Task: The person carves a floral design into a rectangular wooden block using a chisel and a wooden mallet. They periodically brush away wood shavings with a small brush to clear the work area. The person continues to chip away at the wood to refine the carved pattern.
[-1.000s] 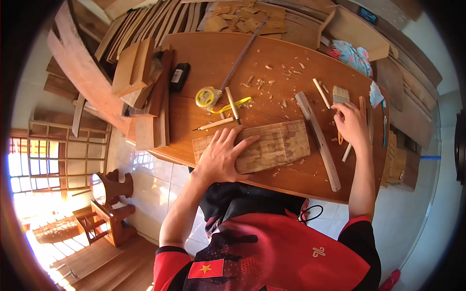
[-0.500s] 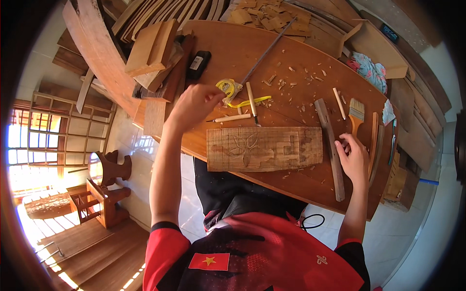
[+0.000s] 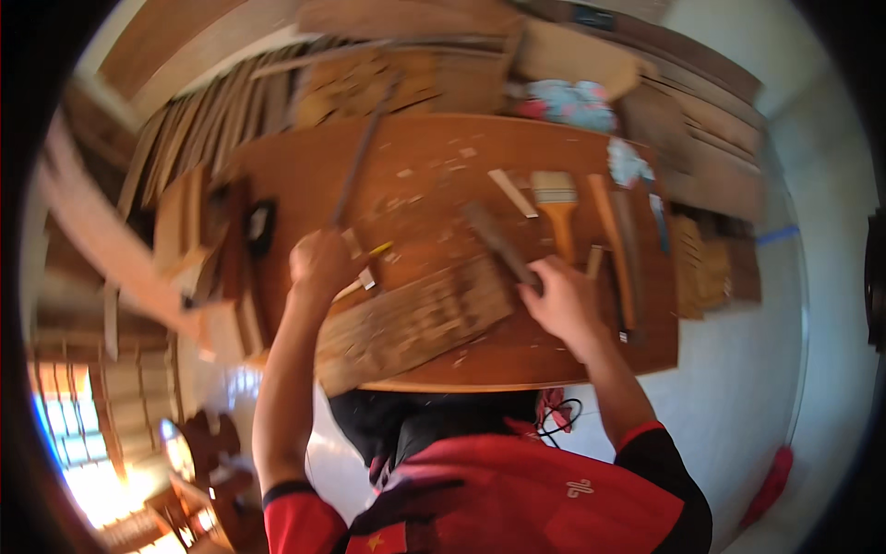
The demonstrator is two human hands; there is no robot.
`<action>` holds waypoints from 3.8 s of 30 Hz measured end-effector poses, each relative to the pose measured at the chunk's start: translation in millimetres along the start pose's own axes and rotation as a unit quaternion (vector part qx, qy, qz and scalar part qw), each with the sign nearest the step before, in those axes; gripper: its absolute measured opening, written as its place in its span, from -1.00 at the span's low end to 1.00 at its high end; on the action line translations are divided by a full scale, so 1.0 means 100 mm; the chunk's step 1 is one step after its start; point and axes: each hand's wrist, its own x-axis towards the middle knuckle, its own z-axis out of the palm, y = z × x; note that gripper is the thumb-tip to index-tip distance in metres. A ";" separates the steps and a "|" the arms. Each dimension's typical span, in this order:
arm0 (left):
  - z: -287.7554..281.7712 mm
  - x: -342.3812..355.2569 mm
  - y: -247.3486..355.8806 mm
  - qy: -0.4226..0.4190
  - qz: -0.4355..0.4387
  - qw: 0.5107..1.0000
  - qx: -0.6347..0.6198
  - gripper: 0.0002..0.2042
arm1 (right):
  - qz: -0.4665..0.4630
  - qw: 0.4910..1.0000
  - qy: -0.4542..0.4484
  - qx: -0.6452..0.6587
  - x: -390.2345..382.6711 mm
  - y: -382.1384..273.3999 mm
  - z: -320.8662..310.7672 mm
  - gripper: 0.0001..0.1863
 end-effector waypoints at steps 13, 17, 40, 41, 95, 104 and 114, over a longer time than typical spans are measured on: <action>-0.23 -0.04 0.07 -0.030 0.202 0.913 -0.354 -0.72 | 0.034 0.994 0.027 0.104 -0.12 0.20 -0.25 -0.57; -0.25 -0.17 0.26 -0.150 0.222 0.826 -0.495 -0.73 | 0.052 0.980 0.043 0.186 -0.21 0.39 -0.10 -0.61; 0.32 -0.33 0.20 -0.183 0.365 0.729 -0.549 -0.59 | 0.073 0.956 -0.027 0.284 -0.56 -0.02 -0.26 -0.66; 0.34 -0.33 0.19 -0.184 0.369 0.711 -0.570 -0.59 | 0.080 0.953 -0.037 0.290 -0.59 -0.02 -0.27 -0.65; 0.56 -0.13 0.38 -0.200 0.541 0.700 -0.421 -0.62 | 0.225 0.855 -0.084 0.459 -1.39 -0.50 -0.10 -0.54; 0.53 -0.17 0.35 -0.225 0.531 0.654 -0.490 -0.61 | 0.215 0.854 -0.055 0.471 -1.39 -0.44 -0.10 -0.53; 0.51 -0.25 0.39 -0.235 0.493 0.651 -0.527 -0.63 | 0.201 0.848 -0.071 0.485 -1.42 -0.42 -0.10 -0.53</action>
